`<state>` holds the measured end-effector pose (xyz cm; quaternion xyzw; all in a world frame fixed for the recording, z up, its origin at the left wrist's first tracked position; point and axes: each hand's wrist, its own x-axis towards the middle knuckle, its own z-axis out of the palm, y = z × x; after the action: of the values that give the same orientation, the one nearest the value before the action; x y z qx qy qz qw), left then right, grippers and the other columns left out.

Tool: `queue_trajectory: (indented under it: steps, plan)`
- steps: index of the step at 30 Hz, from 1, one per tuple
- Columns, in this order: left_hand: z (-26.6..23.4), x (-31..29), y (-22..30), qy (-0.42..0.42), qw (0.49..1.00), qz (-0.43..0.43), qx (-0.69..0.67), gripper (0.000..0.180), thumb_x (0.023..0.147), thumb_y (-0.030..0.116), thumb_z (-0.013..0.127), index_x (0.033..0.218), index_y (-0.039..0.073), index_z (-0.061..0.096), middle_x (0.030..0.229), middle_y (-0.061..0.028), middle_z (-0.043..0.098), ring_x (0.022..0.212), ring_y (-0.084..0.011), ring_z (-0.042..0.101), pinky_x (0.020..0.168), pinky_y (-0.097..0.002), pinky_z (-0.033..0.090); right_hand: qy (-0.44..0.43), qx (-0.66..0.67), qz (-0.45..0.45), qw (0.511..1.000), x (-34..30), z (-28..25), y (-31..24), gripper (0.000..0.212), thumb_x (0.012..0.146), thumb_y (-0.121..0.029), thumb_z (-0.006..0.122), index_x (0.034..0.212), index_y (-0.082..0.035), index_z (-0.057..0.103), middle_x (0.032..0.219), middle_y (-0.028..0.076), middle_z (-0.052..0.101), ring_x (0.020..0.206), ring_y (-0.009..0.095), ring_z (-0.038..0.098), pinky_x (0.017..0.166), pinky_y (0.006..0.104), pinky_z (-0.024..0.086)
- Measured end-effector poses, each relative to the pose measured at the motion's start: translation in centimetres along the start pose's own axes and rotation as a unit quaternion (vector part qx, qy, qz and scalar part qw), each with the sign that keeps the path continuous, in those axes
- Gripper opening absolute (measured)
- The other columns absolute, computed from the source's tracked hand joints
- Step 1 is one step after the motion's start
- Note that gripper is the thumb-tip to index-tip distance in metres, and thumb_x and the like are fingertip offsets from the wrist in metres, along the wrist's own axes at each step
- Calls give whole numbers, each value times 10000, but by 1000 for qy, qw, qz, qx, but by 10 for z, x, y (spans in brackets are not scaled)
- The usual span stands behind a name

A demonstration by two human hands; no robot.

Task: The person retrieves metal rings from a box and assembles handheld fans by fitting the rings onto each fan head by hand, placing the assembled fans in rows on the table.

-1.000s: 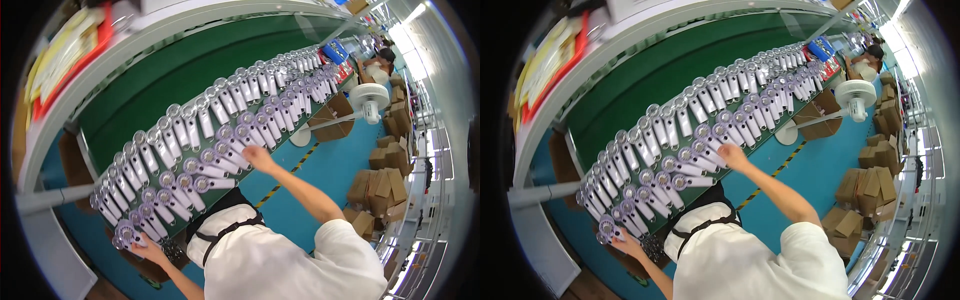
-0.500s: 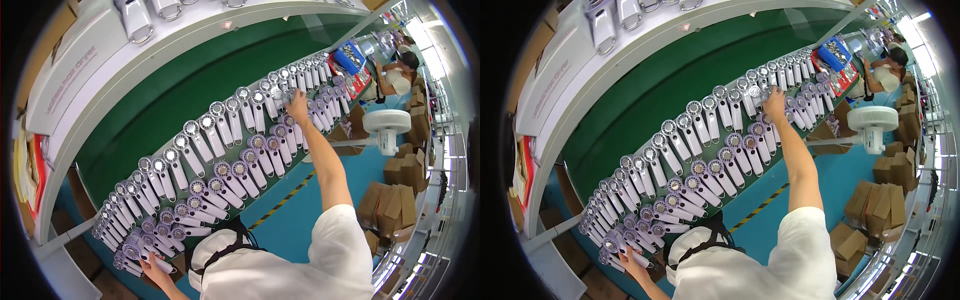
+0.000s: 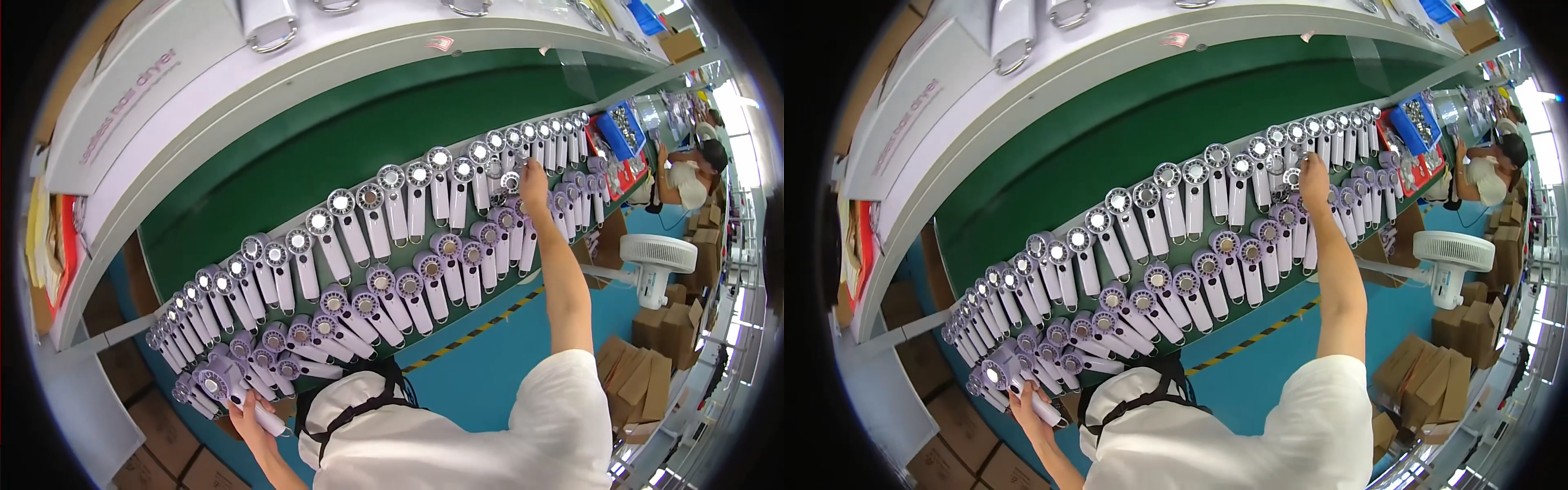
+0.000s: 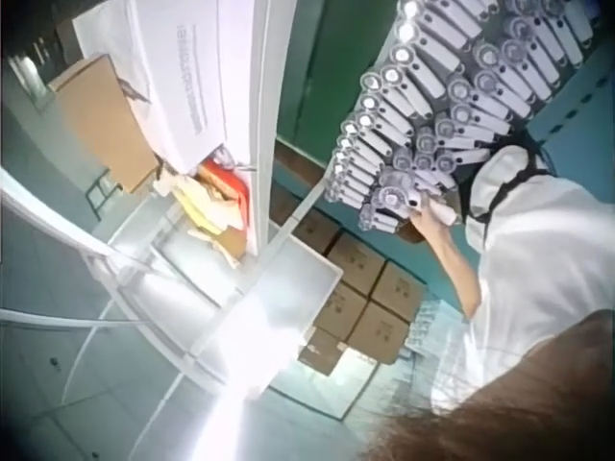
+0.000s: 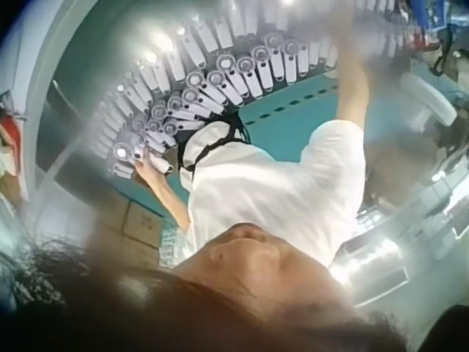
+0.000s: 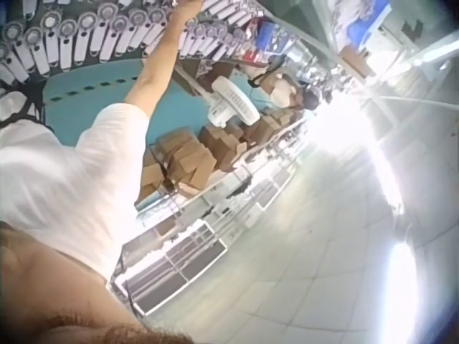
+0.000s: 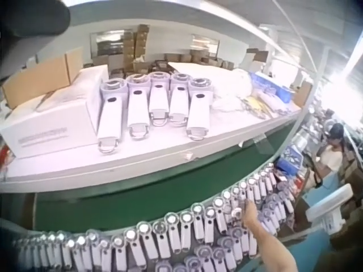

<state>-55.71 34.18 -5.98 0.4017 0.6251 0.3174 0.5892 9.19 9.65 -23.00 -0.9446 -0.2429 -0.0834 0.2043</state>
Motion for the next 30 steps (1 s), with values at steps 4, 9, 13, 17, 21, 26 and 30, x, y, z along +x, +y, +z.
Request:
queue_trajectory:
  steps: [4,9,13,17,21,26,30]
  plan:
    - [-14,-7,-4,-27,998,-52,5,244,858,94,675,1019,1,516,737,-67,576,536,-146,545,475,-278,463,15,288,105,952,-23,-15,-55,175,934,-131,550,941,37,601,744,105,610,630,211,579,611,337,454]
    - [26,-29,13,-58,998,-28,29,279,812,83,737,1005,10,549,719,-62,600,567,-139,563,508,-278,458,-243,476,118,837,-122,-73,-241,261,957,-135,554,1161,25,587,882,66,640,730,130,646,713,258,479]
    - [47,-19,20,-155,988,9,-22,438,838,59,712,1194,29,460,1027,-108,689,651,-100,589,554,-248,483,-406,580,80,702,-207,-101,-351,387,965,-36,505,1346,-23,442,949,83,638,793,120,608,683,271,541]
    - [28,-11,31,-175,981,19,-75,427,842,38,706,1144,36,405,1015,-106,685,646,-107,597,568,-250,496,-497,590,31,636,-272,-111,-421,381,963,11,490,1340,-27,453,1040,66,619,937,115,594,715,283,562]
    - [-21,-1,27,-148,984,18,-94,420,827,27,716,1123,31,417,894,-67,634,653,-115,606,578,-254,506,-542,572,-15,616,-314,-110,-463,377,979,-4,471,1355,-33,464,1059,66,617,945,117,593,772,273,545]
    - [-74,17,27,-39,992,35,-116,356,836,37,694,1106,45,463,918,-96,656,625,-125,602,546,-269,505,-476,569,82,665,-344,-102,-483,399,848,21,458,1222,13,597,1021,62,614,885,126,561,827,283,468]
    - [-99,27,22,-28,978,-5,-207,341,853,38,680,1113,38,459,938,-126,673,631,-133,611,540,-266,506,-517,609,116,591,-372,-81,-509,417,734,-41,475,1107,17,652,813,-7,401,812,117,382,701,232,321]
